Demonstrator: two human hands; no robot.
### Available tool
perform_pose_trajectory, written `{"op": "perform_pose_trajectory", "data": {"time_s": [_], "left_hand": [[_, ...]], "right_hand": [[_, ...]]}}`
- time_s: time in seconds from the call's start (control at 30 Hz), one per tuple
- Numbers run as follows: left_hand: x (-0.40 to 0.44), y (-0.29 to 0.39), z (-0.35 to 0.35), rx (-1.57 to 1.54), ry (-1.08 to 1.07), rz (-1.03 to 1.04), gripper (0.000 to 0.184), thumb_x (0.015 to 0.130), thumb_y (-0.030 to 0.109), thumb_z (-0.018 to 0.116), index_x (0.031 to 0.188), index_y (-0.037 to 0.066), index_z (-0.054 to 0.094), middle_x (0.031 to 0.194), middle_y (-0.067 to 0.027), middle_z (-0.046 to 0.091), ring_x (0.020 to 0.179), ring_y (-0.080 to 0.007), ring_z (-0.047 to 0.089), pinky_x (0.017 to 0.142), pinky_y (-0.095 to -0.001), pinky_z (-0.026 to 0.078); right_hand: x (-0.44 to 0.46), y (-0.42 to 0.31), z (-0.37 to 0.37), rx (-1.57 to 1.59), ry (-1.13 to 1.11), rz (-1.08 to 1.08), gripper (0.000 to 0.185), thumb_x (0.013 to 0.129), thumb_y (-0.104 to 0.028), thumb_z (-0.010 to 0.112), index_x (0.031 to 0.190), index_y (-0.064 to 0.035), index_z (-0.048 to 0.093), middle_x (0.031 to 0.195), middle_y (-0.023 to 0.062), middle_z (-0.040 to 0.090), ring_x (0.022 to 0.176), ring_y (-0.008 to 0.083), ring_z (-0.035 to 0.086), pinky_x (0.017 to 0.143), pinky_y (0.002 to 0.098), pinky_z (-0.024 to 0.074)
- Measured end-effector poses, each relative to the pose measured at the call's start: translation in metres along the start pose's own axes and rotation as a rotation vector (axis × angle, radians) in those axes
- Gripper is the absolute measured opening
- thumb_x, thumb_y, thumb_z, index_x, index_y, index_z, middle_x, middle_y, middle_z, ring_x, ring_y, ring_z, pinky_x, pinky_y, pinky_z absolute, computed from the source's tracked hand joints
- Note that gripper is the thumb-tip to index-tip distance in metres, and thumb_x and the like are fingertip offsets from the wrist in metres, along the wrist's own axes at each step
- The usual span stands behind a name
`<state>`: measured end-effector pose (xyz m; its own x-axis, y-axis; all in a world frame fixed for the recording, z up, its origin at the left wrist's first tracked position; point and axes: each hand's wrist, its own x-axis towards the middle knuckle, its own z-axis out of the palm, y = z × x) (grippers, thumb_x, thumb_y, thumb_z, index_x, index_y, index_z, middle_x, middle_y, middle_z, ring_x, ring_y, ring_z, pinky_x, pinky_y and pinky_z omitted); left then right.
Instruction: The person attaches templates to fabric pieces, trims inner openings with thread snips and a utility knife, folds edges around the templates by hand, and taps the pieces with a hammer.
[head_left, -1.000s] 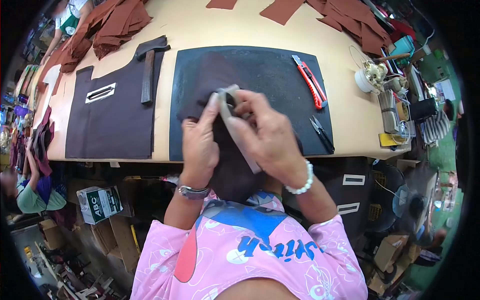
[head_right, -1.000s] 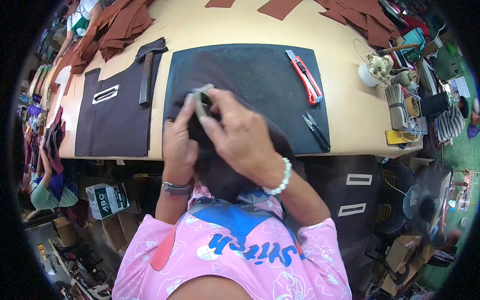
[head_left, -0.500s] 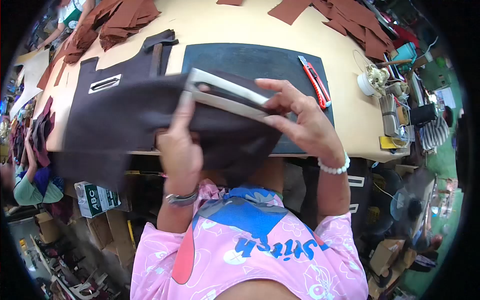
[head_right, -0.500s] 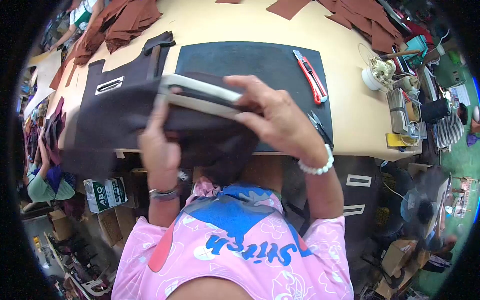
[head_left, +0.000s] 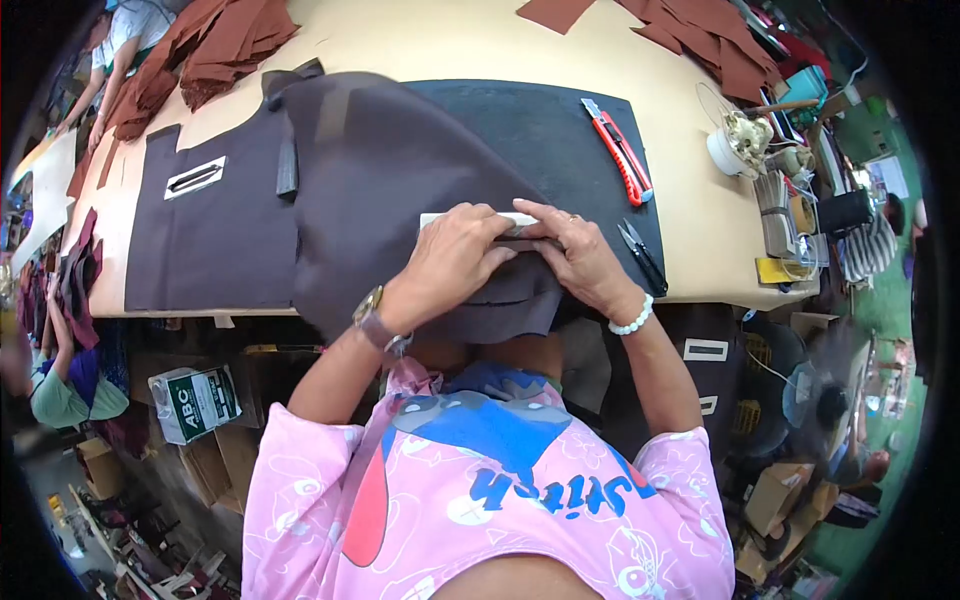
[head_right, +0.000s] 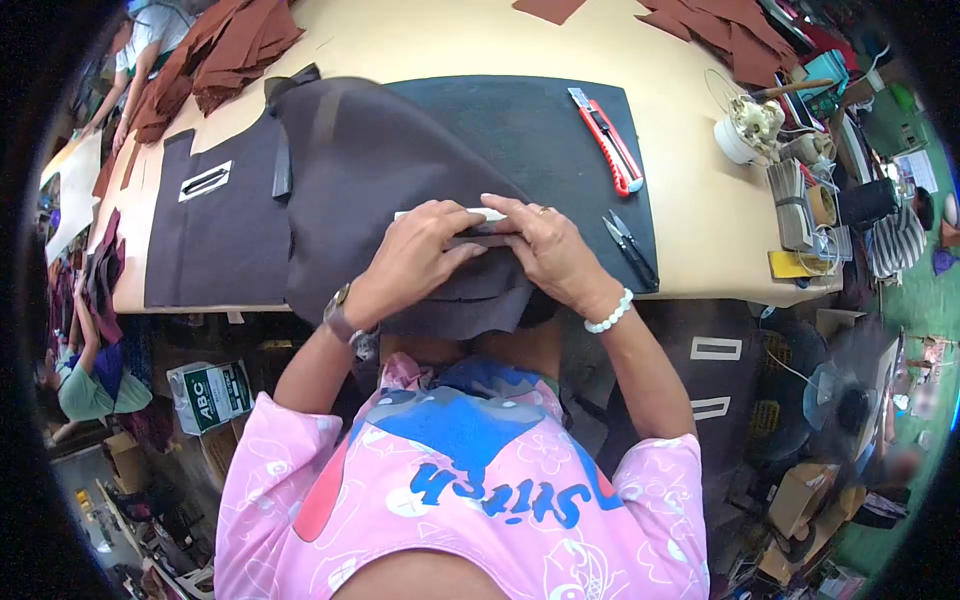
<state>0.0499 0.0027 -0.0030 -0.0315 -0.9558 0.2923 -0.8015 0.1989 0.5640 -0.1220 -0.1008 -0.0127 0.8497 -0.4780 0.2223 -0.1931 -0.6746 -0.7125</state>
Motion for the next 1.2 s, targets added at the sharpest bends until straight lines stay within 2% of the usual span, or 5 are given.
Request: {"op": "perform_pose_trajectory", "data": {"time_s": [0.17,0.5,0.6,0.7,1.2], "left_hand": [[0.012,-0.018,0.006,-0.147,-0.116,-0.041,0.014,0.075,0.013,0.068,0.085,0.002,0.068,0.080,-0.0128,0.062,0.074,-0.0296,0.060,0.067,-0.0376,0.046],[-0.010,-0.029,0.006,-0.025,0.041,0.113,0.017,0.074,0.012,0.069,0.090,0.008,0.071,0.074,-0.0052,0.055,0.069,-0.0206,0.055,0.062,-0.0330,0.045],[-0.009,-0.029,0.005,0.030,0.036,0.161,0.018,0.074,0.013,0.070,0.091,0.009,0.070,0.075,-0.0049,0.055,0.068,-0.0201,0.054,0.060,-0.0326,0.045],[-0.008,-0.031,0.006,0.034,0.025,0.196,0.019,0.074,0.013,0.070,0.092,0.009,0.070,0.075,-0.0047,0.055,0.068,-0.0201,0.053,0.060,-0.0325,0.045],[-0.009,-0.027,0.002,0.022,0.030,0.192,0.016,0.076,0.012,0.068,0.091,0.007,0.070,0.076,-0.0062,0.055,0.070,-0.0212,0.055,0.062,-0.0334,0.046]], "right_hand": [[-0.010,0.004,0.006,-0.058,0.131,-0.049,0.047,0.078,0.000,0.060,0.124,-0.0068,0.051,0.092,0.0088,0.068,0.087,0.0294,0.062,0.081,0.0383,0.0466],[-0.024,0.018,-0.013,-0.413,0.039,-0.357,0.036,0.078,-0.005,0.064,0.113,-0.0062,0.058,0.091,0.0094,0.066,0.087,0.0246,0.064,0.083,0.0392,0.0508],[-0.026,0.018,-0.014,-0.246,0.080,-0.301,0.034,0.077,-0.008,0.065,0.111,-0.0053,0.059,0.088,0.0103,0.065,0.081,0.0262,0.064,0.076,0.0393,0.0511],[-0.020,0.011,-0.014,-0.094,0.119,0.114,0.036,0.077,-0.011,0.066,0.111,-0.0046,0.057,0.089,0.0109,0.062,0.080,0.0273,0.061,0.072,0.0389,0.0486],[-0.010,0.016,0.007,-0.681,0.125,0.088,0.067,0.080,-0.039,0.062,0.136,-0.0123,0.038,0.136,0.0117,0.039,0.128,0.0323,0.033,0.103,0.0546,0.0252]]}}
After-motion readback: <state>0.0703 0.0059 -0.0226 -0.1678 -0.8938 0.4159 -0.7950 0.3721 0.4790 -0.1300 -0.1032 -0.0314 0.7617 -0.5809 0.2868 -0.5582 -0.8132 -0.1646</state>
